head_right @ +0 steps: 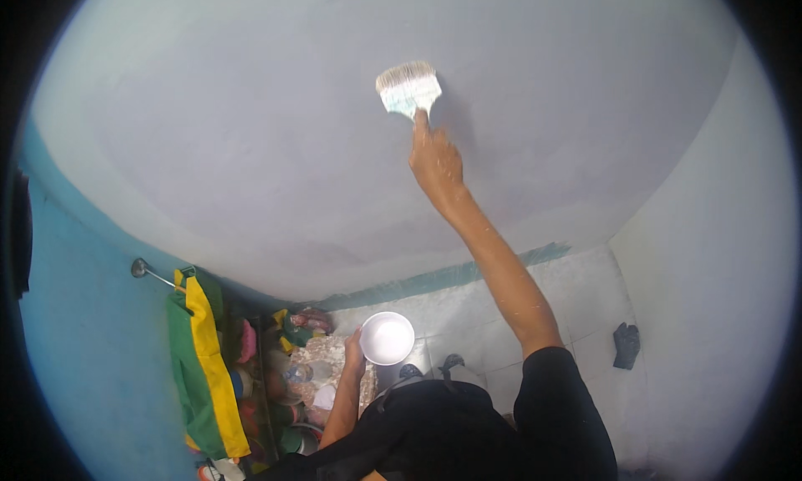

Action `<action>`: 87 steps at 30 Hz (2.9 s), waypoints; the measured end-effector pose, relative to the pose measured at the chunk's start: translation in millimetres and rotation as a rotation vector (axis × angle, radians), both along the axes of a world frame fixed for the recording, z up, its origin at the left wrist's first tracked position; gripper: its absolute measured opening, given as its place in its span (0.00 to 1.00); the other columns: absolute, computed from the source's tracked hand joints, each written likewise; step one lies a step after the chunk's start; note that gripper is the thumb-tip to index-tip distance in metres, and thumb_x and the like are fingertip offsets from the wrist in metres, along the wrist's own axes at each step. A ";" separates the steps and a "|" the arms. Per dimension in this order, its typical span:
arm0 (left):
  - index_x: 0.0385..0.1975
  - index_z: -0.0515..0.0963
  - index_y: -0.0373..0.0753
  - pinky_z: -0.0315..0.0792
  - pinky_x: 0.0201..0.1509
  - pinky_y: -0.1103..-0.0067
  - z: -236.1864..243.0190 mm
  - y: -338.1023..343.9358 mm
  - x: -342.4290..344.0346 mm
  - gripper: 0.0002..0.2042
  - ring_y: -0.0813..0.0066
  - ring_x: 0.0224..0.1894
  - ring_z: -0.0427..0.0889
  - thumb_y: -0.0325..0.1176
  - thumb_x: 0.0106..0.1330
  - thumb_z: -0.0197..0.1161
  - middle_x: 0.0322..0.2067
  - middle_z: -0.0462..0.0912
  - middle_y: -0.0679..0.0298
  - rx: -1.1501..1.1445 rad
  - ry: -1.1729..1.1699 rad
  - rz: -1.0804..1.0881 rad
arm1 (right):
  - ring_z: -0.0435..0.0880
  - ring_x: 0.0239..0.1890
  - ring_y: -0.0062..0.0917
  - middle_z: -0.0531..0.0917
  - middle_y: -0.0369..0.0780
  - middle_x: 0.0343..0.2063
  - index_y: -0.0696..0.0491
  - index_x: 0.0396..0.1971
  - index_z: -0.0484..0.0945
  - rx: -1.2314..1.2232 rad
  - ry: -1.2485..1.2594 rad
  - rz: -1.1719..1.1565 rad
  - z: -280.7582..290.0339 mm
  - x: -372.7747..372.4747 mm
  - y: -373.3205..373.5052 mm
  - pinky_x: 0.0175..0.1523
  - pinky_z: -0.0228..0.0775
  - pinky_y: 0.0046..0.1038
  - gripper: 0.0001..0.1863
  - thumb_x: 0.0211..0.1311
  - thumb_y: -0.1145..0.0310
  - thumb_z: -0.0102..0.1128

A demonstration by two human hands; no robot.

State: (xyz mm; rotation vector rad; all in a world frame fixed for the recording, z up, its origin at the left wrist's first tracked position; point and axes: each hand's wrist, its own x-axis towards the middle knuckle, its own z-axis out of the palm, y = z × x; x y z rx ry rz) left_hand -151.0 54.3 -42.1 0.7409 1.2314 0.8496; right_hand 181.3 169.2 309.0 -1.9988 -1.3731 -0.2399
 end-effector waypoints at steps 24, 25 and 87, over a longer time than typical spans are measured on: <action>0.42 0.79 0.31 0.72 0.43 0.78 17.8 -4.1 33.0 0.19 0.75 0.37 0.79 0.43 0.74 0.50 0.36 0.82 0.62 -0.028 0.009 -0.076 | 0.83 0.37 0.54 0.84 0.56 0.33 0.63 0.42 0.78 -0.416 0.053 0.228 -19.6 78.2 14.9 0.44 0.75 0.48 0.16 0.56 0.72 0.50; 0.42 0.79 0.31 0.73 0.43 0.77 18.1 -2.6 31.5 0.19 0.75 0.37 0.80 0.43 0.74 0.50 0.36 0.82 0.62 -0.006 0.011 -0.068 | 0.84 0.35 0.51 0.84 0.56 0.31 0.64 0.33 0.82 -0.507 0.116 0.204 18.4 88.6 15.7 0.42 0.76 0.46 0.14 0.54 0.71 0.50; 0.39 0.79 0.32 0.72 0.43 0.78 2.0 61.5 -142.2 0.18 0.75 0.36 0.80 0.42 0.75 0.49 0.35 0.82 0.61 -0.043 -0.066 -0.125 | 0.81 0.41 0.55 0.82 0.56 0.36 0.54 0.61 0.63 -0.245 0.345 -0.165 -202.8 -108.0 31.4 0.46 0.73 0.49 0.24 0.67 0.66 0.51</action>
